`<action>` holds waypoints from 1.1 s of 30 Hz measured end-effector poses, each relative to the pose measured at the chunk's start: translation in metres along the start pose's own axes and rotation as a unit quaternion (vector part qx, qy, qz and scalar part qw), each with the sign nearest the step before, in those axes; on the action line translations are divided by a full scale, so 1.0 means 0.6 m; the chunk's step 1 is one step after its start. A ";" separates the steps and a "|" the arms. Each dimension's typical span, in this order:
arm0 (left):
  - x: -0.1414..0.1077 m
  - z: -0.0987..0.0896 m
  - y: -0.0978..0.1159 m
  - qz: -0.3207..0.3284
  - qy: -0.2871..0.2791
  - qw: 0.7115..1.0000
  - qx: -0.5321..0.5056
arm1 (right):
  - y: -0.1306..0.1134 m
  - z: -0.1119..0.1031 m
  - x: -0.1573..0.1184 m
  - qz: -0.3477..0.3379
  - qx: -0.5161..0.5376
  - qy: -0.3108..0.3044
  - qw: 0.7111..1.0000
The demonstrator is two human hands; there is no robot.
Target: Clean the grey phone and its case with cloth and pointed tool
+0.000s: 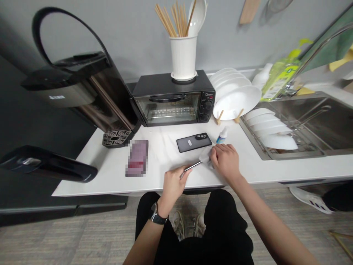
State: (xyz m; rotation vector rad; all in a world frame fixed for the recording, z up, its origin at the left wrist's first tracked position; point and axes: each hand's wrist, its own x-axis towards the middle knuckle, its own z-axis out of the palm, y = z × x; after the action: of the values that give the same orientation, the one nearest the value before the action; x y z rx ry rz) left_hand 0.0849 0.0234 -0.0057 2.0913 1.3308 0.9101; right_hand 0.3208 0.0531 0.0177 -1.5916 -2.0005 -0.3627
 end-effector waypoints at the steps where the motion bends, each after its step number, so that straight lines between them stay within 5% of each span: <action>1: 0.000 0.000 -0.001 -0.001 0.001 1.000 0.003 | -0.011 0.000 0.004 0.018 -0.007 0.005 1.000; 5: -0.002 0.006 -0.010 0.001 0.008 0.998 0.055 | -0.099 0.003 0.002 0.019 0.016 -0.010 1.000; 9: -0.006 0.012 -0.024 0.006 0.012 0.995 0.099 | -0.169 0.013 -0.027 -0.108 0.099 -0.031 0.989; 13: -0.005 0.008 -0.023 0.011 0.009 0.994 0.106 | -0.152 0.023 -0.048 -0.182 0.081 -0.017 0.980; 21: 0.004 -0.003 -0.002 -0.009 0.003 1.000 0.000 | -0.025 0.000 -0.020 -0.063 0.023 -0.008 0.998; 25: 0.003 0.000 -0.002 -0.018 0.006 1.000 0.005 | 0.007 -0.003 0.008 0.022 -0.014 -0.037 0.999; 29: 0.003 0.000 -0.001 -0.017 0.005 0.999 0.026 | -0.032 -0.004 0.023 0.073 -0.048 -0.040 0.995; 33: 0.002 0.003 -0.008 -0.020 0.002 0.996 0.087 | -0.127 0.001 0.014 0.005 0.006 -0.055 0.998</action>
State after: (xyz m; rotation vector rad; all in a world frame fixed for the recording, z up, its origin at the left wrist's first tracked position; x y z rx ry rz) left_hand 0.0840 0.0262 -0.0098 2.1829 1.4969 0.8077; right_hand 0.2465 0.0402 0.0316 -1.6449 -2.0725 -0.2639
